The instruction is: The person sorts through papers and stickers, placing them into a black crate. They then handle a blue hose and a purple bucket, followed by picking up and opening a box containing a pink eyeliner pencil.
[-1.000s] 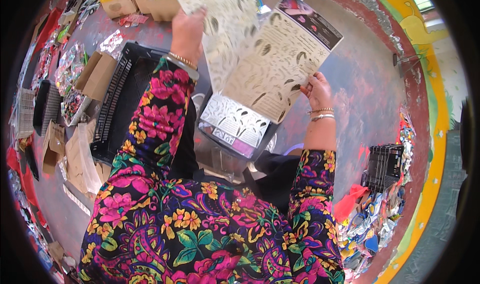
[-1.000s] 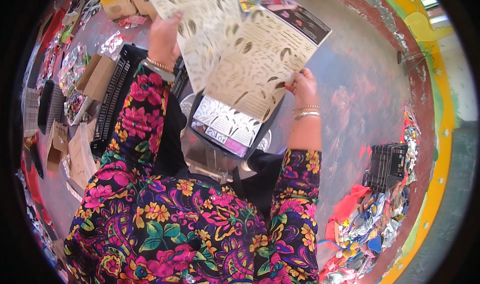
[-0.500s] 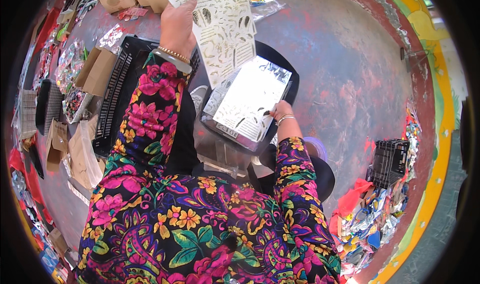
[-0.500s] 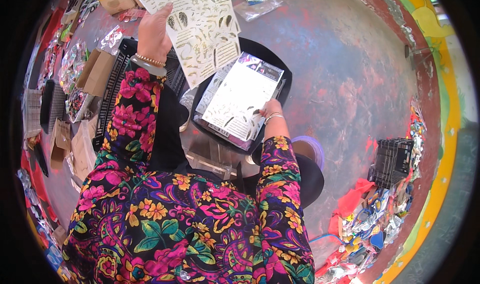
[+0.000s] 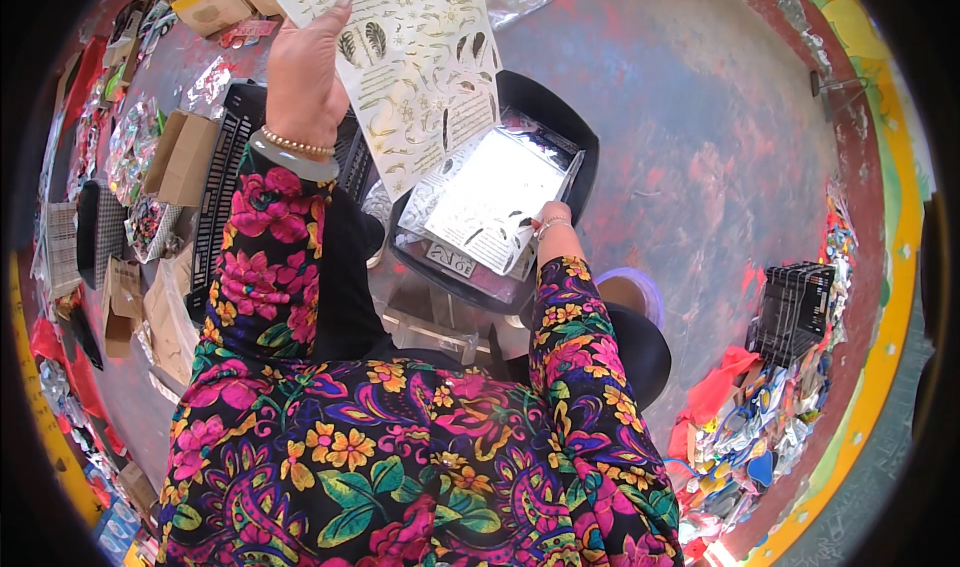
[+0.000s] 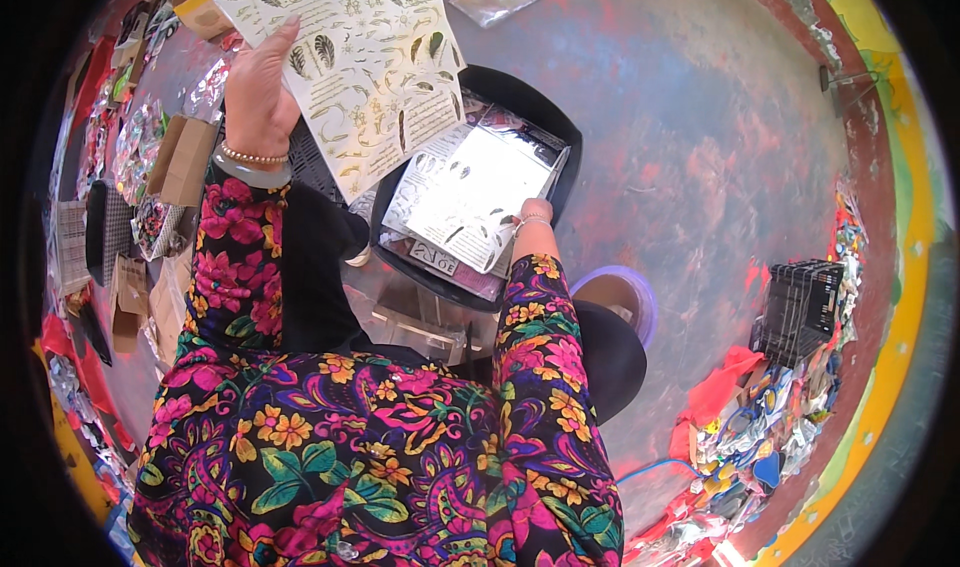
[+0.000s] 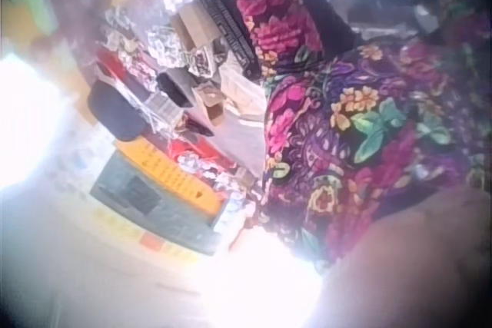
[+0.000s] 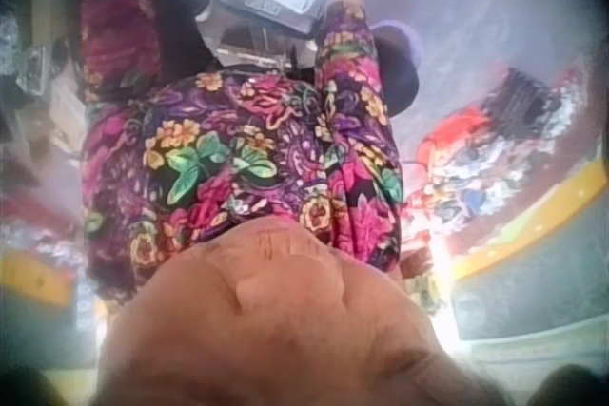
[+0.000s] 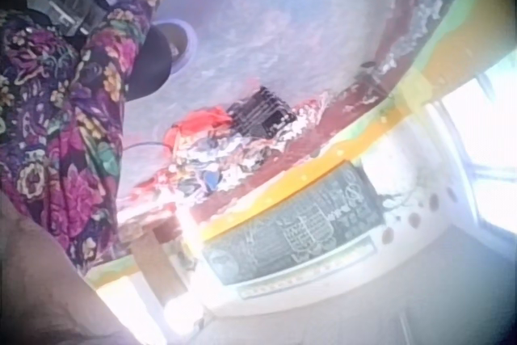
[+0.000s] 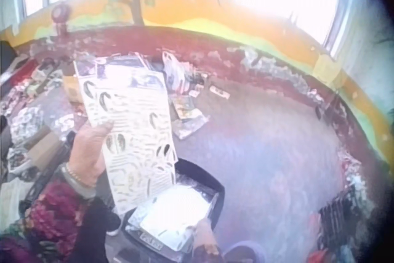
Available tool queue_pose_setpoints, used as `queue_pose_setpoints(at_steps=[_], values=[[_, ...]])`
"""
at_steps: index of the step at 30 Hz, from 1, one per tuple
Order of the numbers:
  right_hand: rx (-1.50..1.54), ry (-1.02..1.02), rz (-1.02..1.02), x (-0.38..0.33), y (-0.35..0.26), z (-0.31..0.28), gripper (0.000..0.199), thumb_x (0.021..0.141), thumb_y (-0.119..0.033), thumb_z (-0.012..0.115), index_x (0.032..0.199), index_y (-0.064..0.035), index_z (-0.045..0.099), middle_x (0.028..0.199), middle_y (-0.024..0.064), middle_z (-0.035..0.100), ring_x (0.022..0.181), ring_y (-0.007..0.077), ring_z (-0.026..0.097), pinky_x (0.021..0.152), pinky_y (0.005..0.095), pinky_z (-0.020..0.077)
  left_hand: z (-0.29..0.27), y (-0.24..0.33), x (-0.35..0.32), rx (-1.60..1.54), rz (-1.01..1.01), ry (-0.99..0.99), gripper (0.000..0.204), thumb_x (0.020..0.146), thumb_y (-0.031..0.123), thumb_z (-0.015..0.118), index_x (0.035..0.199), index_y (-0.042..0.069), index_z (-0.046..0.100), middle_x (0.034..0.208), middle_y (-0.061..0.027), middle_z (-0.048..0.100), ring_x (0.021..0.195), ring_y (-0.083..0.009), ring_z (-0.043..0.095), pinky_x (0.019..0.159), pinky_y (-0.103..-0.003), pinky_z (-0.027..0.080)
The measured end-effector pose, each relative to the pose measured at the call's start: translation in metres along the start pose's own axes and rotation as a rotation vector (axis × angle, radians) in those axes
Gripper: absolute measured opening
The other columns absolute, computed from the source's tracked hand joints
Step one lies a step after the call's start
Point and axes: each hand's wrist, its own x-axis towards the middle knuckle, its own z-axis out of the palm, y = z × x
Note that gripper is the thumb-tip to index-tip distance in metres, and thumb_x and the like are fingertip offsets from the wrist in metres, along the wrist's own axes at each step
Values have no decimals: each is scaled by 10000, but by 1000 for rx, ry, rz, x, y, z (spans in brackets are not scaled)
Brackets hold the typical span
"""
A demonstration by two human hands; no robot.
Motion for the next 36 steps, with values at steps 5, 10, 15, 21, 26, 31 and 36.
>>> queue_pose_setpoints(at_steps=[5,10,15,21,26,31,36], values=[[-1234,130,-621,-31,-11,-2,243,848,-117,458,868,-28,683,988,140,640,902,236,630,744,319,502,-7,11,-10,-17,-48,24,231,841,2,531,1070,-23,510,1029,-100,591,915,-202,584,808,-337,483],[-1112,167,-582,-28,-1,-16,261,844,-176,469,863,-25,681,948,158,646,895,267,628,724,339,498,8,10,-9,-20,-60,2,220,843,8,533,1060,-25,517,1036,-104,590,914,-202,587,801,-336,486],[-764,202,-433,-37,-4,-12,269,835,-184,470,872,-13,674,951,166,641,922,288,614,746,356,488,0,8,-6,-12,-86,-18,243,848,19,534,1082,-41,508,1049,-118,588,932,-220,584,815,-354,487],[-627,156,-313,-55,-11,-6,276,820,-185,471,919,-15,664,1022,181,616,993,307,583,808,366,474,4,15,-13,-30,-81,-10,221,845,13,534,1062,-25,520,1017,-100,598,901,-204,589,794,-340,486],[-495,245,-230,-26,3,8,276,803,-160,487,974,-19,650,1061,198,597,1021,307,571,842,371,463,10,11,-10,-30,-106,-45,222,847,18,532,1065,-24,521,1013,-100,599,898,-204,590,789,-340,486],[-601,209,-501,-94,-48,14,273,801,-161,476,944,12,634,1013,221,607,1002,333,575,845,374,464,-3,11,-14,9,-76,-5,206,845,24,534,1045,-25,534,999,-102,604,887,-200,592,783,-331,486],[-725,347,-1281,-92,-124,-47,231,822,-182,482,905,-19,623,948,153,643,867,310,614,724,383,490,19,-2,-11,-27,-196,-132,212,841,32,539,1043,-33,536,974,-113,610,852,-198,599,750,-337,502]])
